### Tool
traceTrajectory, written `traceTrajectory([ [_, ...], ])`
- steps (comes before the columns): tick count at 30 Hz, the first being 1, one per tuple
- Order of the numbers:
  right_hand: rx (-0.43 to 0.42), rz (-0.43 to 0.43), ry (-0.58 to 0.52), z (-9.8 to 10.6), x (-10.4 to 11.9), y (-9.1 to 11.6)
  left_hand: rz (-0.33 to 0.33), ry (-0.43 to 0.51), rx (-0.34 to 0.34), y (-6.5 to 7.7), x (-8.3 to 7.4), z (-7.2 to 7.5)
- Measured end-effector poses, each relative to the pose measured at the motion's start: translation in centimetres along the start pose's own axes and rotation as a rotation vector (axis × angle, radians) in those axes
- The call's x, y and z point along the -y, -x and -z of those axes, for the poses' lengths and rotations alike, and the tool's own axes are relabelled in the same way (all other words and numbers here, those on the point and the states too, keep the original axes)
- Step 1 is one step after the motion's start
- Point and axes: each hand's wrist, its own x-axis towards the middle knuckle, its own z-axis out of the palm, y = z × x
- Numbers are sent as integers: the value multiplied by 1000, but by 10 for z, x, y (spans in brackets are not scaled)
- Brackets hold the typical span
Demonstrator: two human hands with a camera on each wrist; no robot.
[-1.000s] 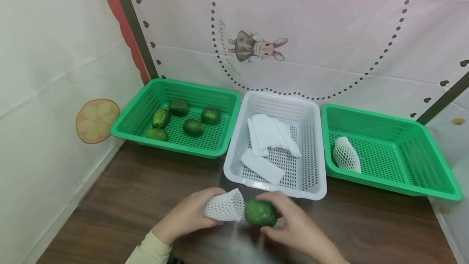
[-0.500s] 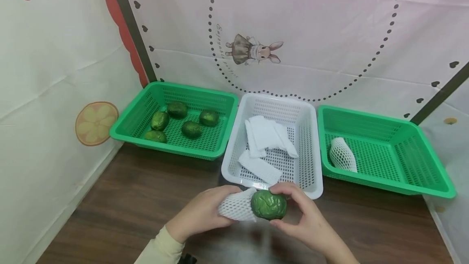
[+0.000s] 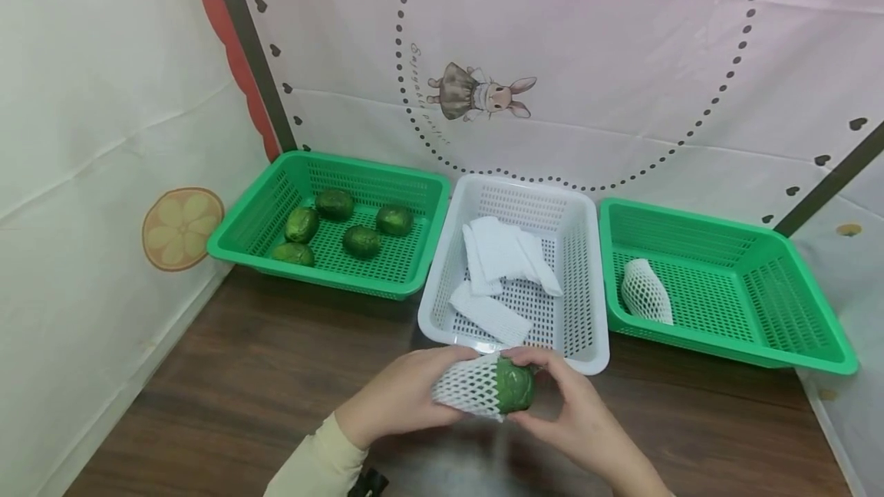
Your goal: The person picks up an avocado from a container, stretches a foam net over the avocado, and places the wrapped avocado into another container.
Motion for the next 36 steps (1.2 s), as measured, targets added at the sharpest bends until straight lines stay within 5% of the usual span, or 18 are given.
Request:
traceTrajectory([
  [7, -135, -48, 36, 2, -8, 0, 14, -180, -23, -16, -6, 3],
  [18, -313, -263, -229, 5, -28, 5, 28, -332, -64, -37, -9, 10],
  [25, -387, -140, -294, -2, -77, 15, 20, -378, -54, -53, -13, 10],
  [32, -383, -75, -348, -7, -152, 35, -8, -414, -52, -67, -18, 8],
  [36, -410, -72, -335, -3, -148, 31, -36, -473, -49, -75, -20, 7],
])
